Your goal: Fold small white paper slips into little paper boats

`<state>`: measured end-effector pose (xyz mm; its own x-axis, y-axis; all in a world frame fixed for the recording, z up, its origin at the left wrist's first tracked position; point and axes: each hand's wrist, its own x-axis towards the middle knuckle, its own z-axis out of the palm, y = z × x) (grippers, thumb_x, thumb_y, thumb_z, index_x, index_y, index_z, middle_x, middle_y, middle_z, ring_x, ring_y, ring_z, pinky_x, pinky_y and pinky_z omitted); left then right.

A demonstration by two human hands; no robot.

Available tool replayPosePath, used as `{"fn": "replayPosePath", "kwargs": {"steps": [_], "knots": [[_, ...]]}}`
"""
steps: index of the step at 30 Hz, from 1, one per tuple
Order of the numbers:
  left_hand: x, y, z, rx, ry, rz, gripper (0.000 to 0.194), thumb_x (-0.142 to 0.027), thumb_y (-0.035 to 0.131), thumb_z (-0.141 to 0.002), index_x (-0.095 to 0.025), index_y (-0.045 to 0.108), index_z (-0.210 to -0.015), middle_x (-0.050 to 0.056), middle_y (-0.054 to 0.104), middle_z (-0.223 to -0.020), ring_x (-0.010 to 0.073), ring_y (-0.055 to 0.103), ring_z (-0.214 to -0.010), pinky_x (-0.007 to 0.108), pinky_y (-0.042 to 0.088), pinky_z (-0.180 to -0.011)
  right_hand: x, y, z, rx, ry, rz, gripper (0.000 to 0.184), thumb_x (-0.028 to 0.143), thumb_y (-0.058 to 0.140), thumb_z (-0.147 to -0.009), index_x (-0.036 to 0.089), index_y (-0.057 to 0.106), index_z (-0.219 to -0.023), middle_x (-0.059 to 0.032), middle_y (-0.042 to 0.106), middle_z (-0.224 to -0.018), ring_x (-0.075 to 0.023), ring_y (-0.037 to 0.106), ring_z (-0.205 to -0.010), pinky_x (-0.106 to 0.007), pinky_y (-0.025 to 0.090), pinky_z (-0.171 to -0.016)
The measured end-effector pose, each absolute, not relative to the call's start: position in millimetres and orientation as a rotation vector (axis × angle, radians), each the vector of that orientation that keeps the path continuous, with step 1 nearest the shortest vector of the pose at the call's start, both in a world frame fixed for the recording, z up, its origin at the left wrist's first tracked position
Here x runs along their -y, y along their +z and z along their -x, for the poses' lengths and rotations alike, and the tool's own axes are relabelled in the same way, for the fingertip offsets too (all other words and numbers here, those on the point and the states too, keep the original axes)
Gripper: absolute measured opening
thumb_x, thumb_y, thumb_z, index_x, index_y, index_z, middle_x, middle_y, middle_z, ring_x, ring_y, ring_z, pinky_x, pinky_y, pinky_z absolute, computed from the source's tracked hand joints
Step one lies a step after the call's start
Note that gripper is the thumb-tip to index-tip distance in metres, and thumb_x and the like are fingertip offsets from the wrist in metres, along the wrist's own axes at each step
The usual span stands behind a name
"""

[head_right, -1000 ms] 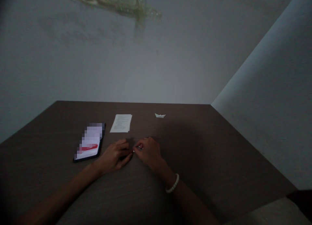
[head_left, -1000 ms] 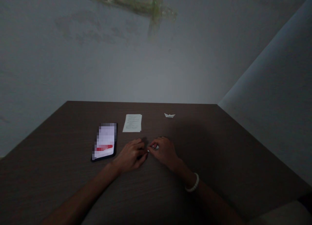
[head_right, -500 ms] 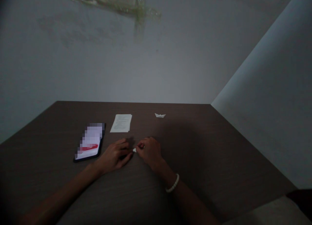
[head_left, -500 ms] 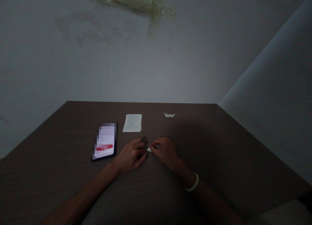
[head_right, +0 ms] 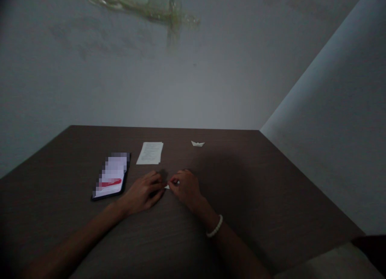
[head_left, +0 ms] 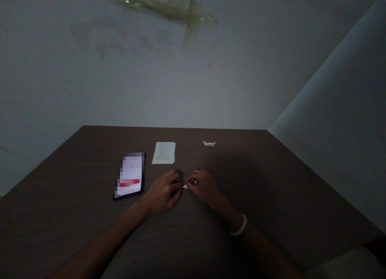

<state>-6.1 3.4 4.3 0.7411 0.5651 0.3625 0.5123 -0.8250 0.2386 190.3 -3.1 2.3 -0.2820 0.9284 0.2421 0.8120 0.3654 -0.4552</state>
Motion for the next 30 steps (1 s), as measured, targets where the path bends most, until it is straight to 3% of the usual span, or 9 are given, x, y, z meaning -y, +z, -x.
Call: {"fn": "replayPosePath", "kwargs": {"steps": [10,21,30], "knots": [[-2.1,7.0,6.9,-0.827,0.756,-2.810,0.026,-0.019,0.048,-0.089,-0.016,0.067,-0.070,0.006,0.056,-0.076,0.0195,0.050,-0.078,0.032,0.043,-0.067,3.9,2.5,-190.2,2.115,0.378,1.543,0.007,0.024,0.067,-0.080,0.022,0.073,-0.076,-0.0012,0.071,-0.078,-0.0143,0.062,-0.074,-0.024,0.041,-0.070],[-2.9,5.4,5.2,-0.834,0.770,-2.812,0.029,-0.019,0.048,-0.089,-0.015,0.067,-0.068,0.006,0.057,-0.074,0.0197,0.051,-0.077,0.033,0.045,-0.068,4.8,-0.5,-183.8,2.045,0.303,1.566,0.011,0.033,0.073,-0.075,0.022,0.070,-0.073,-0.0005,0.069,-0.075,-0.0159,0.060,-0.076,-0.025,0.041,-0.070],[-3.1,3.0,6.7,-0.848,0.745,-2.831,0.029,-0.021,0.047,-0.090,-0.016,0.066,-0.069,0.006,0.056,-0.075,0.0193,0.050,-0.078,0.033,0.046,-0.069,2.5,-3.9,-192.6,2.054,0.292,1.570,0.003,0.024,0.071,-0.076,0.021,0.071,-0.076,-0.0006,0.067,-0.075,-0.0155,0.060,-0.075,-0.025,0.042,-0.071]]}}
